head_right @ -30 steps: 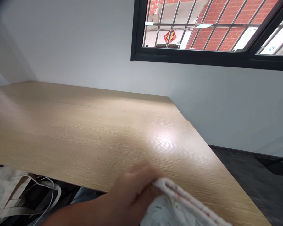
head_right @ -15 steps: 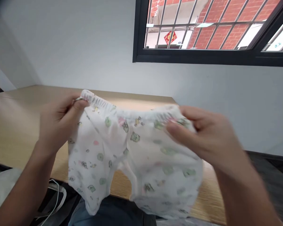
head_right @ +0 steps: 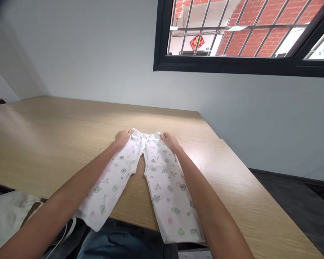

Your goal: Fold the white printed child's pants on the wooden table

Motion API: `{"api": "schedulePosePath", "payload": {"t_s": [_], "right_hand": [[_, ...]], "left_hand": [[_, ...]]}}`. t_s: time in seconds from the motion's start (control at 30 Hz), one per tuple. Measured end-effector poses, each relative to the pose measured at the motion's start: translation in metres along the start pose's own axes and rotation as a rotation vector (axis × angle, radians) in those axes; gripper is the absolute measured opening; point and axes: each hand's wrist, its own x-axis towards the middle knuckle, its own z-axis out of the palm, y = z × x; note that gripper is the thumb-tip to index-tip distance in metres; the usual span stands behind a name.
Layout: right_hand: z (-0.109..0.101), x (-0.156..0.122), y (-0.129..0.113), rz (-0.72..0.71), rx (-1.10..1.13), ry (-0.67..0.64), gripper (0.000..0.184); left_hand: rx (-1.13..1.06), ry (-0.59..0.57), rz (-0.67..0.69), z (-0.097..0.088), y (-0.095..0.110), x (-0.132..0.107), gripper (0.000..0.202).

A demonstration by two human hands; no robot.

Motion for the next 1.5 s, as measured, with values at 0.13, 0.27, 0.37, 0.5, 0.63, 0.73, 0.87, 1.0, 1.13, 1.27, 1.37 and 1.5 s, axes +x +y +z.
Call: {"api": "schedulePosePath", "payload": {"t_s": [0.13,0.27,0.37,0.5,0.63,0.73,0.87,1.0,1.13,1.27,1.37,1.5], "right_hand": [[-0.012,-0.009,0.001,-0.037,-0.004,0.008,0.027],[-0.027,-0.054,-0.011,-0.164,0.057,-0.076,0.035],[-0.026,-0.092,-0.017,-0.282,0.158,-0.341,0.042],[-0.010,-0.094,-0.008,-0.463,0.034,-0.436,0.050],[0.008,-0.050,0.005,-0.428,-0.108,-0.359,0.051],[0.016,-0.025,0.007,-0.368,-0.145,-0.320,0.051],[0.015,-0.022,0.005,-0.358,-0.155,-0.300,0.049],[0.006,-0.028,-0.005,-0.397,-0.137,-0.298,0.046],[0.011,-0.034,-0.042,-0.460,-0.087,-0.268,0.046],[0.034,-0.036,-0.088,-0.555,-0.019,-0.428,0.044],[0.050,-0.025,-0.103,-0.544,-0.017,-0.486,0.044],[0.063,-0.001,-0.098,-0.464,-0.050,-0.423,0.044]], "left_hand": [[0.019,0.041,0.124,0.003,0.023,-0.019,0.032],[-0.031,-0.149,0.516,0.012,0.056,-0.062,0.032],[-0.060,-0.411,0.782,0.024,0.076,-0.089,0.035],[-0.053,-0.546,0.908,0.028,0.091,-0.119,0.048],[-0.112,-0.626,1.039,0.019,0.087,-0.177,0.056],[-0.258,-0.616,1.066,0.020,0.075,-0.224,0.058],[-0.424,-0.564,1.080,0.016,0.058,-0.254,0.050],[-0.469,-0.678,0.868,-0.033,0.040,-0.238,0.045],[-0.180,-0.411,0.534,-0.062,0.015,-0.168,0.042],[-0.010,-0.365,0.473,-0.036,-0.007,-0.096,0.040],[0.024,-0.326,0.478,-0.017,-0.016,-0.105,0.043],[0.139,-0.225,0.548,-0.020,-0.029,-0.198,0.048]]}}
